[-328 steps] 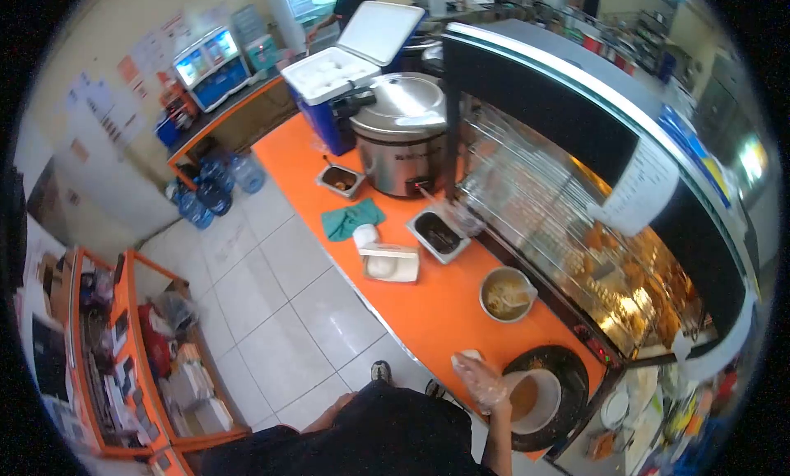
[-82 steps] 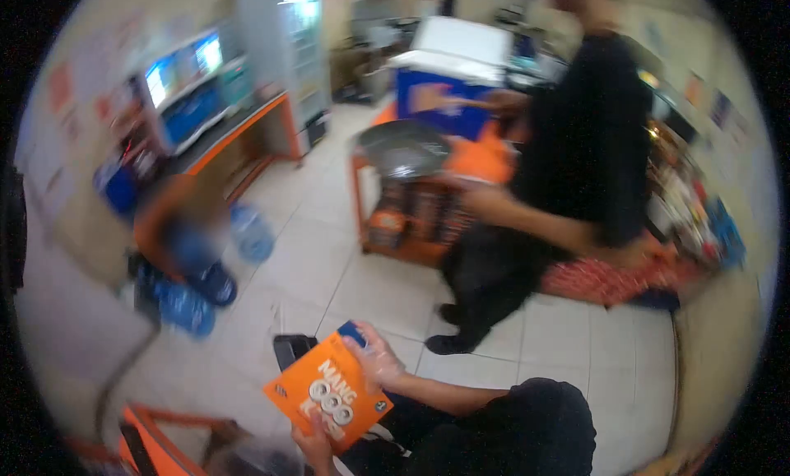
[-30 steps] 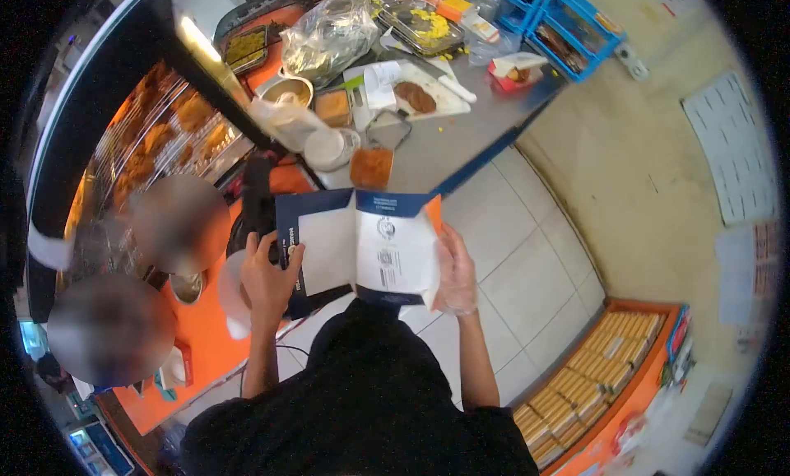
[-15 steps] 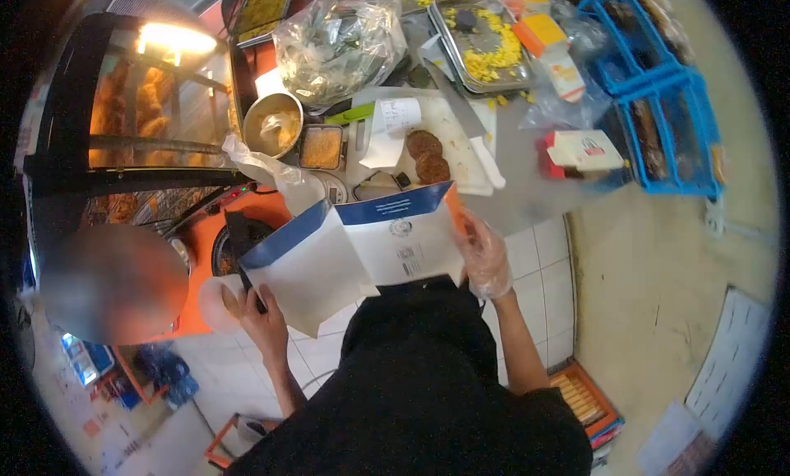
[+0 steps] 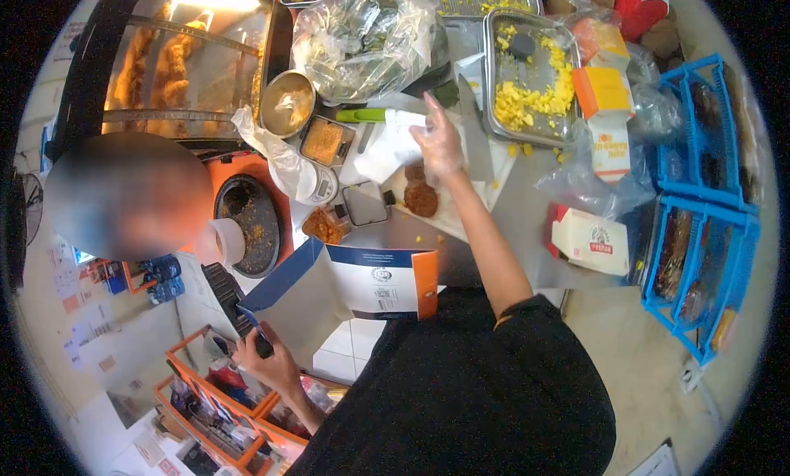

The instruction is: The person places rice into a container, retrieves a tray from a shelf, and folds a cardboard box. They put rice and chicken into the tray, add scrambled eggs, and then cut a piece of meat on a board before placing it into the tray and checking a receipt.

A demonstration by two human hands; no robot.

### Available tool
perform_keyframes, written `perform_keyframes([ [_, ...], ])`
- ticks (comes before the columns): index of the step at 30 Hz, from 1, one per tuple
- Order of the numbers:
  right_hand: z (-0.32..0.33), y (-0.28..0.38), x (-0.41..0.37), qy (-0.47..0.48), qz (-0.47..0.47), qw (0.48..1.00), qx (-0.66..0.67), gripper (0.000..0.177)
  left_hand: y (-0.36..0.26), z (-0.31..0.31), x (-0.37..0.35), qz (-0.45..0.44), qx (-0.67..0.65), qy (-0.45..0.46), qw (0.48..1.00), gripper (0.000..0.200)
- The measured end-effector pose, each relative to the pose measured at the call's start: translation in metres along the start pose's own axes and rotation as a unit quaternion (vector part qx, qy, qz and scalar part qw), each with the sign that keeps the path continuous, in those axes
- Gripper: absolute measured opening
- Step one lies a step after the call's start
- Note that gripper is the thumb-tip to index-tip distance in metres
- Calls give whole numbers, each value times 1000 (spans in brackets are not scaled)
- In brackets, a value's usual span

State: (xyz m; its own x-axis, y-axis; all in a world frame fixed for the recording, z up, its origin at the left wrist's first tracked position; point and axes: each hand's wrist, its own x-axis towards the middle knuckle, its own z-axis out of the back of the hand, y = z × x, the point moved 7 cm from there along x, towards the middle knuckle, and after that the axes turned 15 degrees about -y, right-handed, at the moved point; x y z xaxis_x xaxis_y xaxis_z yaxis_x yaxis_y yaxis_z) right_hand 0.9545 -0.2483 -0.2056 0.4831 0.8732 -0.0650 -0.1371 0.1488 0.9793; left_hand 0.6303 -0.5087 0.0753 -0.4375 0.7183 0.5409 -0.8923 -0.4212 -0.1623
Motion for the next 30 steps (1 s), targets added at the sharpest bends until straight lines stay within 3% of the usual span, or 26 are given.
perform_keyframes([
  [2, 40, 60, -15, -36, 100, 989, 106, 51, 0, 1, -7, 35, -19, -8, 999, 22],
  [3, 59, 67, -23, 13, 72, 996, 59, 50, 2, 0, -10, 54, -29, -8, 998, 22],
  [6, 87, 25, -25, 25, 66, 994, 89, 51, -3, -7, -14, 47, -15, 9, 999, 21],
  [7, 89, 16, -23, 27, 153, 988, -13, 53, -9, -10, -13, 67, -23, 31, 997, 21],
  [8, 89, -25, -22, 50, 83, 995, -39, 56, -15, -12, -12, 60, -37, 36, 997, 21],
  [11, 90, -67, -20, 60, 23, 994, -83, 59, -32, -18, -10, 37, -82, 27, 996, 19],
  [16, 94, -89, -22, 106, -34, 994, -18, 61, -41, -23, -8, 19, -99, 49, 994, 18],
  [22, 129, -72, -49, 145, -54, 982, -110, 55, -41, -29, -5, 10, -95, 65, 993, 21],
  [25, 149, -49, -63, 82, 7, 959, -272, 47, -41, -32, -1, -1, -95, 68, 993, 22],
  [27, 161, 19, -77, -55, 175, 929, -320, 40, -39, -34, 1, -5, -79, 73, 994, 23],
  [28, 159, 62, -93, -118, 258, 901, -329, 37, -40, -35, 4, 4, -89, 71, 993, 23],
  [30, 147, 124, -132, -87, 263, 933, -228, 30, -39, -37, 9, 0, -97, 53, 994, 23],
])
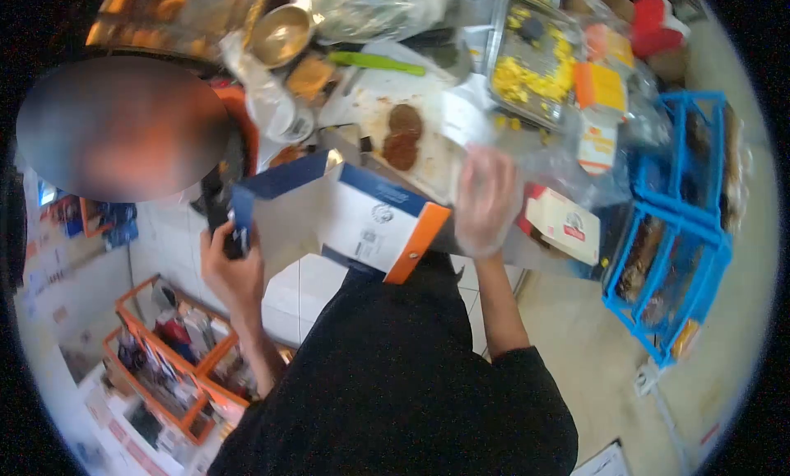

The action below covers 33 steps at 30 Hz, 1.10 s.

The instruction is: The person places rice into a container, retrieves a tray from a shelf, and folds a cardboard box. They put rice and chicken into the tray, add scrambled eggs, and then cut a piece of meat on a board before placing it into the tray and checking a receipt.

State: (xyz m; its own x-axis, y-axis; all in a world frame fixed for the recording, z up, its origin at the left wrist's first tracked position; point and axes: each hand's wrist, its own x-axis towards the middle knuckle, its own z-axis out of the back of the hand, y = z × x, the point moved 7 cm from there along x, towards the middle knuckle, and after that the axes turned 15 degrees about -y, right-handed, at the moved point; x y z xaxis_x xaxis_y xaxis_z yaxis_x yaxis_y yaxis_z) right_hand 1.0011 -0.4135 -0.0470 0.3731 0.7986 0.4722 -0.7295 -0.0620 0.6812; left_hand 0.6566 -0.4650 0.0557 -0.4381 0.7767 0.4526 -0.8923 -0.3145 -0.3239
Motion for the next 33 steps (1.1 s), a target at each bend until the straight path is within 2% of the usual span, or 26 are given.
perform_keyframes([
  [1, -9, 27, -23, 64, 88, 986, 123, 28, -1, 0, 1, -3, -2, -3, 1000, 24],
  [2, -15, 57, -46, 123, 174, 947, 242, 25, -2, 3, 6, -7, -5, -6, 1000, 24],
  [4, -41, 129, -77, 303, 253, 897, 200, 22, 6, 12, 16, 10, -13, 1, 1000, 23],
  [6, -72, 128, -132, 389, 352, 844, 108, 22, 34, 28, 27, 38, 11, 10, 999, 20],
  [7, -89, 127, -152, 419, 403, 812, 57, 22, 54, 39, 34, 61, 20, 13, 998, 19],
  [9, -105, 140, -163, 444, 414, 795, 18, 24, 106, 63, 45, 82, 23, -9, 996, 19],
  [10, -116, 152, -168, 454, 417, 788, -4, 25, 138, 75, 46, 130, 9, -14, 991, 21],
  [11, -123, 176, -163, 405, 415, 814, 30, 26, 169, 87, 47, 175, -8, -22, 984, 22],
  [14, -129, 268, -156, 280, 398, 865, 120, 30, 262, 116, 32, 264, -47, -72, 961, 29],
  [16, -140, 329, -177, 218, 384, 885, 147, 32, 306, 134, 16, 246, -48, -150, 956, 26],
  [17, -146, 363, -194, 224, 384, 862, 243, 31, 318, 142, 10, 227, -42, -180, 956, 22],
  [18, -163, 385, -211, 295, 235, 861, 341, 30, 328, 149, 1, 210, -35, -207, 955, 20],
  [19, -183, 404, -235, 362, 77, 827, 423, 29, 345, 148, -10, 184, -39, -235, 954, 22],
  [20, -201, 419, -262, 420, -87, 764, 483, 28, 362, 148, -19, 158, -41, -259, 952, 28],
  [21, -205, 434, -272, 373, -86, 799, 464, 27, 364, 163, -14, 112, 11, -278, 954, 37],
  [22, -198, 460, -278, 306, 45, 824, 475, 27, 385, 164, -14, 154, -15, -243, 957, 45],
  [24, -181, 508, -293, 144, 301, 817, 470, 29, 425, 172, -9, 142, -20, -277, 950, 48],
  [27, -195, 595, -308, 177, 397, 769, 469, 30, 481, 184, 17, 100, 17, -253, 962, 45],
  [30, -255, 684, -334, 259, 470, 717, 444, 31, 526, 190, 50, -24, 74, -205, 976, 36],
  [33, -321, 762, -358, 262, 502, 711, 417, 29, 584, 197, 89, -131, 108, -166, 971, 29],
])
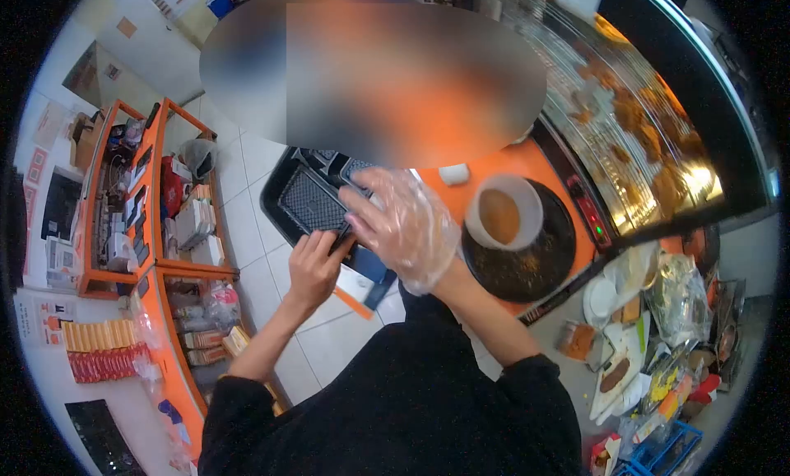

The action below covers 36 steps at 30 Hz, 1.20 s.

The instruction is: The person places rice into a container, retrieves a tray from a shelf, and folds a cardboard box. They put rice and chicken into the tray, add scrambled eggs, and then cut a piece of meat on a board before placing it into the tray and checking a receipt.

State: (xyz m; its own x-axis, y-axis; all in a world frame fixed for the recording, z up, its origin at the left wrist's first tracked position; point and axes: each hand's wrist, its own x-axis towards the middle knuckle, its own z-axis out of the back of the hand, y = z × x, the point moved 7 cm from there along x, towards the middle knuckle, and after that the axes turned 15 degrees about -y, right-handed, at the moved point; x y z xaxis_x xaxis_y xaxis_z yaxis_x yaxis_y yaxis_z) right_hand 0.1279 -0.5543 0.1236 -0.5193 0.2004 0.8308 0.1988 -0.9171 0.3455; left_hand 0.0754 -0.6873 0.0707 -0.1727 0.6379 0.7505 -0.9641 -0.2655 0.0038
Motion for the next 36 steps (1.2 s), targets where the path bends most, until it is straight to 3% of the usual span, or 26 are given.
perform_keyframes([
  [3, -76, -38, 46, 118, 0, 986, -117, 37, 75, -22, 25, -87, 17, 41, 995, 24],
  [4, -109, -63, 55, 207, -115, 967, -91, 49, 96, -33, 29, -126, 11, 53, 991, 20],
  [5, -136, -78, 64, 187, -116, 966, -135, 50, 111, -43, 40, -169, 11, 55, 984, 19],
  [6, -151, -87, 80, 236, -187, 948, -108, 55, 128, -56, 42, -197, 2, 93, 976, 18],
  [8, -224, -125, 82, 354, -200, 909, -84, 51, 155, -77, 61, -239, -43, 108, 964, 19],
  [9, -234, -140, 91, 306, -214, 925, -65, 44, 169, -87, 71, -243, -57, 146, 957, 20],
  [13, -283, -207, 103, 309, -302, 902, -18, 36, 218, -126, 115, -260, -124, 200, 936, 24],
  [16, -269, -269, 101, 131, -404, 905, -25, 33, 243, -151, 170, -270, -185, 128, 936, 29],
  [18, -230, -295, 89, 16, -523, 852, 8, 38, 259, -165, 200, -293, -233, 79, 924, 31],
  [19, -207, -290, 70, -160, -579, 783, 161, 40, 265, -173, 211, -313, -259, 79, 911, 30],
  [20, -189, -271, 49, -340, -587, 658, 327, 44, 270, -184, 225, -332, -284, 80, 896, 29],
  [21, -172, -252, 28, -506, -524, 503, 464, 49, 276, -196, 236, -351, -307, 81, 881, 28],
  [22, -155, -261, -9, -594, -512, 554, 281, 46, 285, -219, 242, -332, -343, 99, 873, 29],
  [23, -140, -247, -38, -652, -516, 533, 153, 46, 288, -237, 251, -315, -322, 134, 883, 28],
  [25, -132, -200, -88, -726, -517, 450, 57, 46, 287, -266, 268, -276, -276, 201, 898, 29],
  [29, -183, -137, -146, -766, -542, 344, 28, 46, 270, -306, 286, -206, -280, 175, 921, 30],
  [36, -308, -191, -153, -710, -613, 285, 198, 48, 282, -376, 261, -83, -214, 296, 927, 38],
])
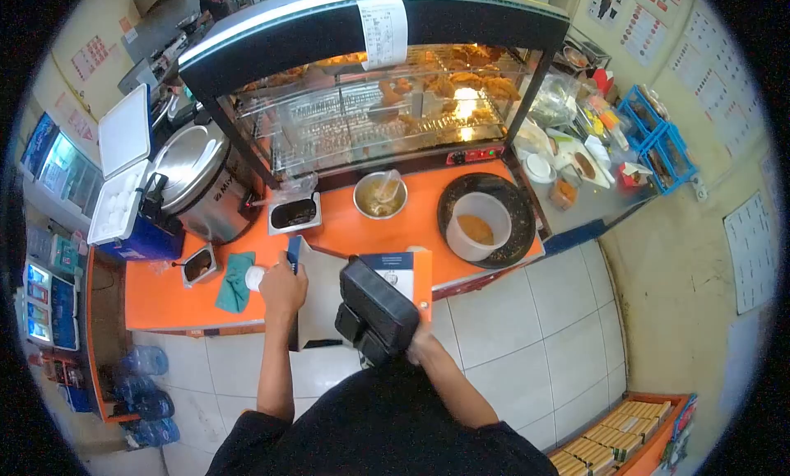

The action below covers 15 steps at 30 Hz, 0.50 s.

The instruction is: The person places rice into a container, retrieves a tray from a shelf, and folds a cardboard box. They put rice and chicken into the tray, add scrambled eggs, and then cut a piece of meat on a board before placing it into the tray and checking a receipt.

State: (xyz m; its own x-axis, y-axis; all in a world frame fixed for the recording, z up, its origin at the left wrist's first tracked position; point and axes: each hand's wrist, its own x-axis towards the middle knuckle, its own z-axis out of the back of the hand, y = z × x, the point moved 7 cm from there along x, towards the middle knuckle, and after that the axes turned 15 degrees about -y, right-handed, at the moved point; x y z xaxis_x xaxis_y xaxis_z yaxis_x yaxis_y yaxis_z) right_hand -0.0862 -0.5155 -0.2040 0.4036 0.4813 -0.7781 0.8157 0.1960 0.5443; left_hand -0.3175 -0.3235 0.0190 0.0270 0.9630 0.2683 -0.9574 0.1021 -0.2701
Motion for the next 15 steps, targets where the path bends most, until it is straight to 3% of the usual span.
perform_keyframes([
  [5, -63, -26, 33, 102, -77, 992, -18, 50, 34, -12, -31, 105, -95, 2, 990, 49],
  [7, -82, -19, 43, 174, 24, 963, -207, 51, 42, -17, -48, 153, -134, -11, 979, 53],
  [8, -92, -13, 46, 210, 106, 917, -321, 51, 46, -24, -56, 151, -156, -41, 975, 60],
  [10, -110, -2, 27, 268, 140, 891, -339, 46, 51, -35, -68, 177, -170, -38, 969, 61],
  [13, -127, 32, -48, 315, 10, 948, -42, 35, 53, -40, -73, 192, -157, -50, 967, 62],
  [15, -130, 43, -46, 313, 22, 946, -80, 36, 51, -44, -74, 196, -140, -46, 970, 62],
])
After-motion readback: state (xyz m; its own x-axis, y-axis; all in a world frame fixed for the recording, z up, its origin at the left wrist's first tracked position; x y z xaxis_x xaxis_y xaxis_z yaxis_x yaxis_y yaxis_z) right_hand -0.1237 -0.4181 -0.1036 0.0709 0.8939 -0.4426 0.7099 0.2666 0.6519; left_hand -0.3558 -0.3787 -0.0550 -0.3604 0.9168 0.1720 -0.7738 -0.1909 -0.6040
